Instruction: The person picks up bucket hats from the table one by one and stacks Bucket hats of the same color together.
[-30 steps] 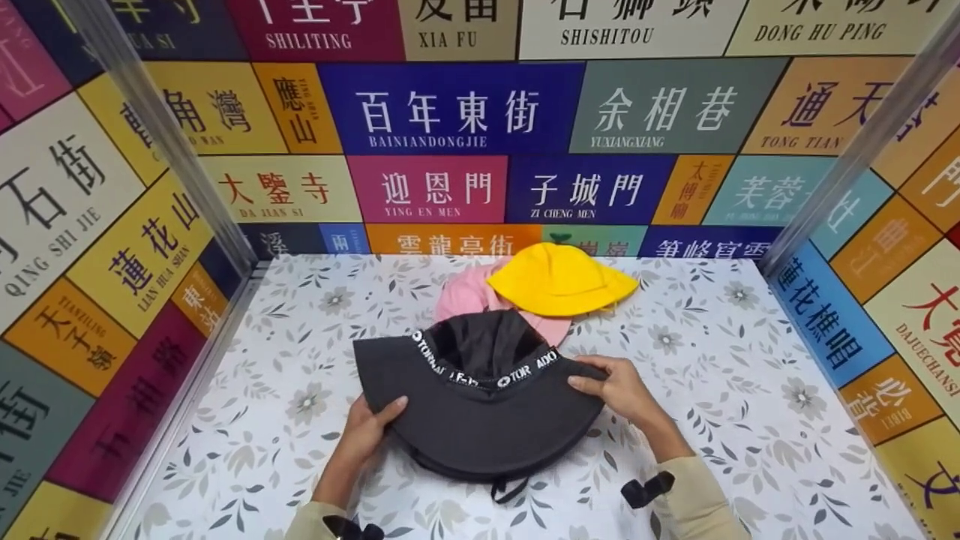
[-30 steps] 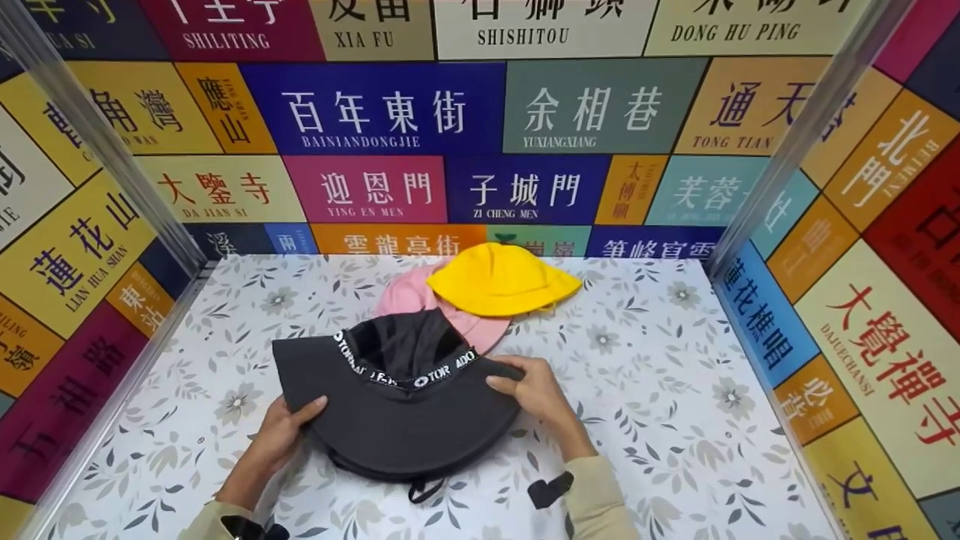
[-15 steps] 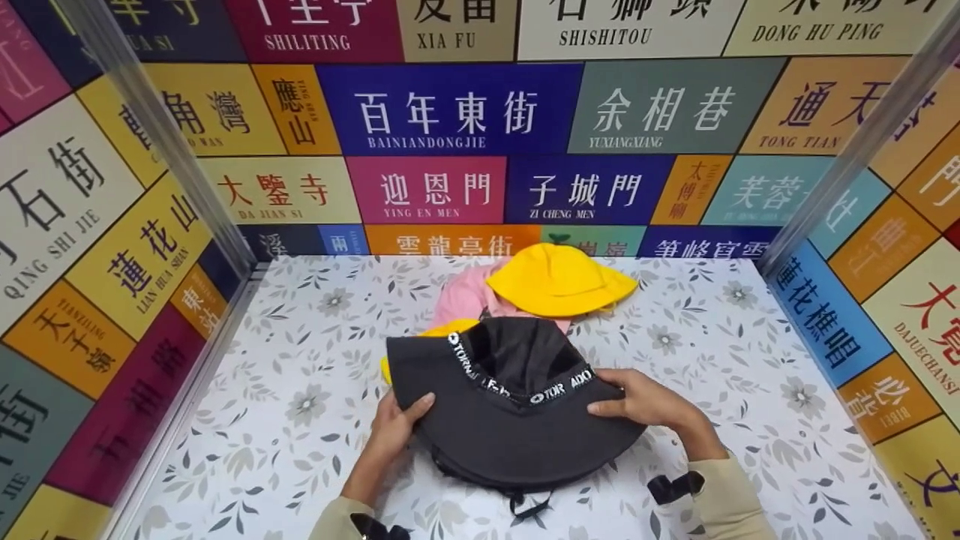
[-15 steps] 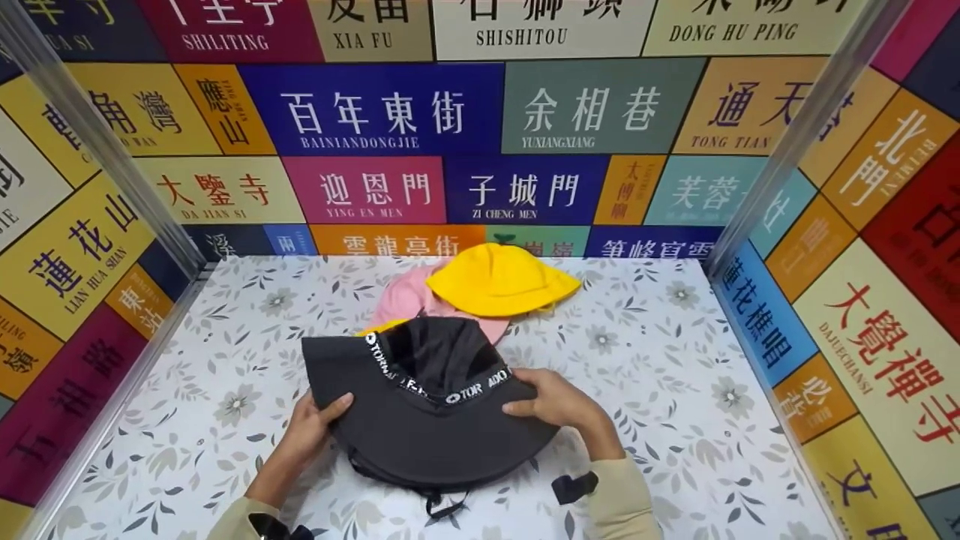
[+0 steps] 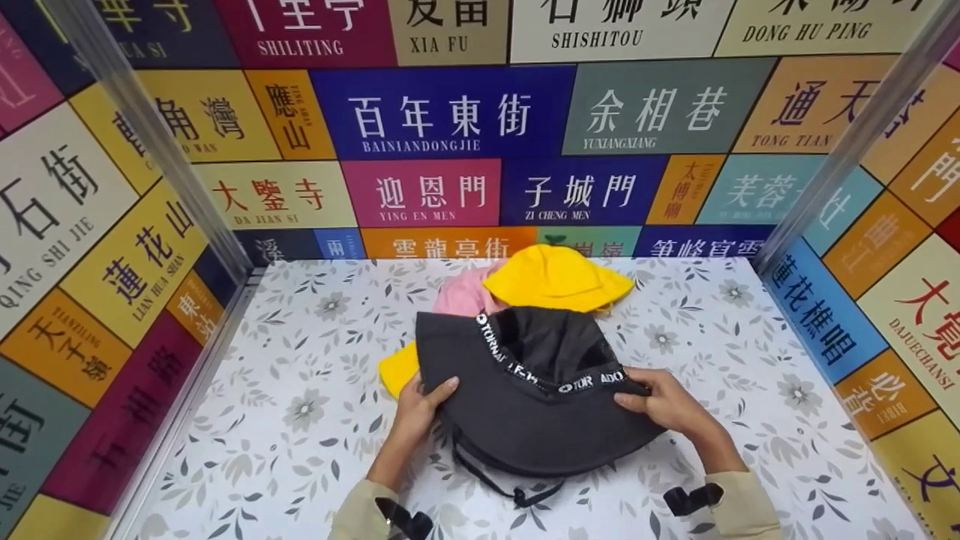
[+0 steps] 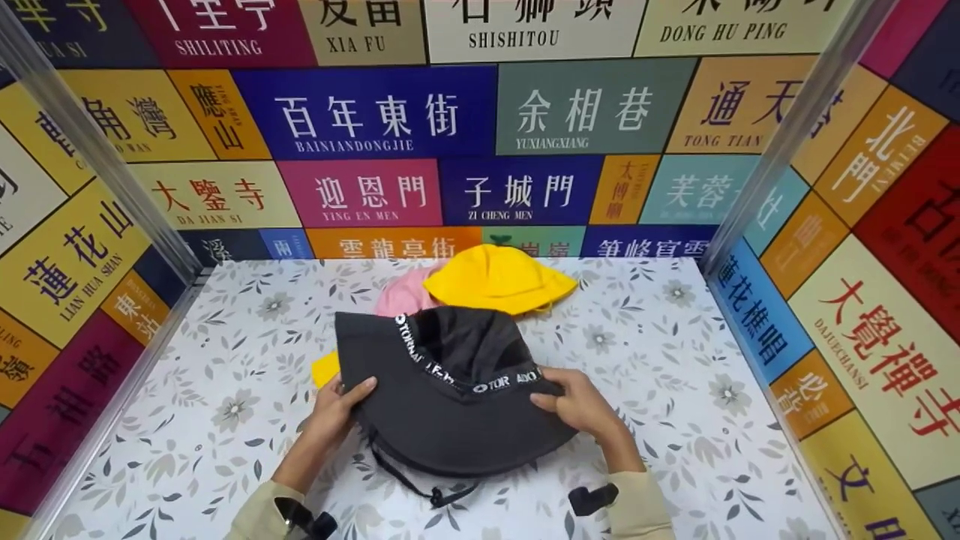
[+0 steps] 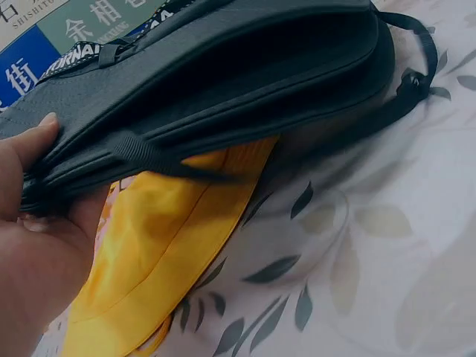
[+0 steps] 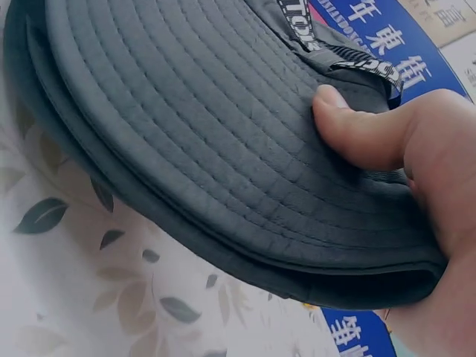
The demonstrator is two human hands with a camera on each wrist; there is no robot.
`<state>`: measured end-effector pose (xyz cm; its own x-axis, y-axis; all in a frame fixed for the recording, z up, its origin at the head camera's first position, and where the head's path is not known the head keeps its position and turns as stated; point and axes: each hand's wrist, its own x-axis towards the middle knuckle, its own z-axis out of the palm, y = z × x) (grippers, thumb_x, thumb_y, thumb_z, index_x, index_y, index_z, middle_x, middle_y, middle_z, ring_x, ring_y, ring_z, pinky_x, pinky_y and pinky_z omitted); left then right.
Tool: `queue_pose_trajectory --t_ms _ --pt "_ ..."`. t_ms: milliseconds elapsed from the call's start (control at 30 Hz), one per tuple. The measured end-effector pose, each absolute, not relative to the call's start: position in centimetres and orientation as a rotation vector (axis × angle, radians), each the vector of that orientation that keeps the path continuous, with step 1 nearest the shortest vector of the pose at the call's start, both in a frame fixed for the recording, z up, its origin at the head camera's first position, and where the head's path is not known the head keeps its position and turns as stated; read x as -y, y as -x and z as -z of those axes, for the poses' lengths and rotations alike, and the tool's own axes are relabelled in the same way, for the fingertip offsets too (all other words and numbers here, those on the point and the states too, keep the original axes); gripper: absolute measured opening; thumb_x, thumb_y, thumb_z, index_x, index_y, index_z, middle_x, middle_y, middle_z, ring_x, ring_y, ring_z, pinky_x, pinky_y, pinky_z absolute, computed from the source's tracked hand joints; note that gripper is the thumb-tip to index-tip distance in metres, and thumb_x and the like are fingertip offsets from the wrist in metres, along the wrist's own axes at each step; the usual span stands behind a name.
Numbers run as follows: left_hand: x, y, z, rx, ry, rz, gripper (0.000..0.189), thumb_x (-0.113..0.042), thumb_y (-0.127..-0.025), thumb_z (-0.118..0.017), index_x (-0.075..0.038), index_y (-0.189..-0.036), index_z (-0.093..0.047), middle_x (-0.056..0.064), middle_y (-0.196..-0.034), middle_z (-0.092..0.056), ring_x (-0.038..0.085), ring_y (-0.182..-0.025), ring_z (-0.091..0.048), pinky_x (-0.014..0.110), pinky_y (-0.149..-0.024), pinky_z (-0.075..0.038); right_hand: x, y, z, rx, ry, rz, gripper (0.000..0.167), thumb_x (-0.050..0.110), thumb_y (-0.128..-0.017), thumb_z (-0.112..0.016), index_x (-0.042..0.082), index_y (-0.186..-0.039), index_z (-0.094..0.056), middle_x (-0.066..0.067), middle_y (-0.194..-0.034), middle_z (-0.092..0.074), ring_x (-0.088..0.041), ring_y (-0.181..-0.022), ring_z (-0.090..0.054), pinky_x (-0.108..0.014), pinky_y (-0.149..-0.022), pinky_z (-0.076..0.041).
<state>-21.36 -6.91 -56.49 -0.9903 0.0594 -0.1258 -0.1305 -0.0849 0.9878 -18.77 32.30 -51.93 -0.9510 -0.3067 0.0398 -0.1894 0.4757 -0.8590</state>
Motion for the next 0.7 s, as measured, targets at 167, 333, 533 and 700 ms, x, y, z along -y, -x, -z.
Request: queue_pose_trajectory --t_ms 167,333,533,700 --pt "5.4 21.4 56.8 -1.889 0.117 -2.292 0.061 -0.016 -0.091 -0.073 0.005 -0.142 -0.049 0.021 -0.125 -0.069 0.016 -0.096 -0.072 0.027 -0.086 -0.058 -33.4 17.7 52.2 -2.681 0.366 1.473 0.032 0.011 -0.092 -0.07 0.0 -0.122 -0.07 -0.018 -0.116 -0.071 0.003 -0.09 -0.061 -0.015 -0.082 -0.049" --pt "4.4 21.4 56.6 -1.851 0.138 -2.266 0.066 -0.018 -0.09 -0.074 0.002 -0.146 -0.046 0.014 -0.107 -0.076 0.016 -0.083 -0.075 0.026 -0.076 -0.06 -34.3 16.9 51.7 -2.801 0.278 1.422 0.037 0.01 -0.089 -0.073 0.001 -0.125 -0.069 -0.014 -0.125 -0.069 0.009 -0.1 -0.059 -0.008 -0.088 -0.045" --pt "3.6 21.3 56.6 -1.846 0.131 -2.189 0.062 -0.018 -0.091 -0.073 -0.001 -0.145 -0.047 0.017 -0.118 -0.073 0.021 -0.091 -0.076 0.03 -0.079 -0.062 -35.5 16.4 51.2 -2.862 0.172 1.395 0.04 0.011 -0.088 -0.075 0.003 -0.127 -0.068 -0.017 -0.128 -0.067 0.011 -0.103 -0.058 -0.005 -0.088 -0.043" --pt "3.1 21.2 56.8 -1.791 0.101 -2.209 0.051 -0.013 -0.091 -0.072 0.0 -0.136 -0.051 0.016 -0.116 -0.074 0.02 -0.086 -0.076 0.035 -0.075 -0.063 -36.5 15.5 50.9 -2.955 0.108 1.314 0.042 0.011 -0.088 -0.075 0.005 -0.129 -0.067 -0.017 -0.129 -0.066 0.012 -0.103 -0.057 -0.005 -0.085 -0.043"
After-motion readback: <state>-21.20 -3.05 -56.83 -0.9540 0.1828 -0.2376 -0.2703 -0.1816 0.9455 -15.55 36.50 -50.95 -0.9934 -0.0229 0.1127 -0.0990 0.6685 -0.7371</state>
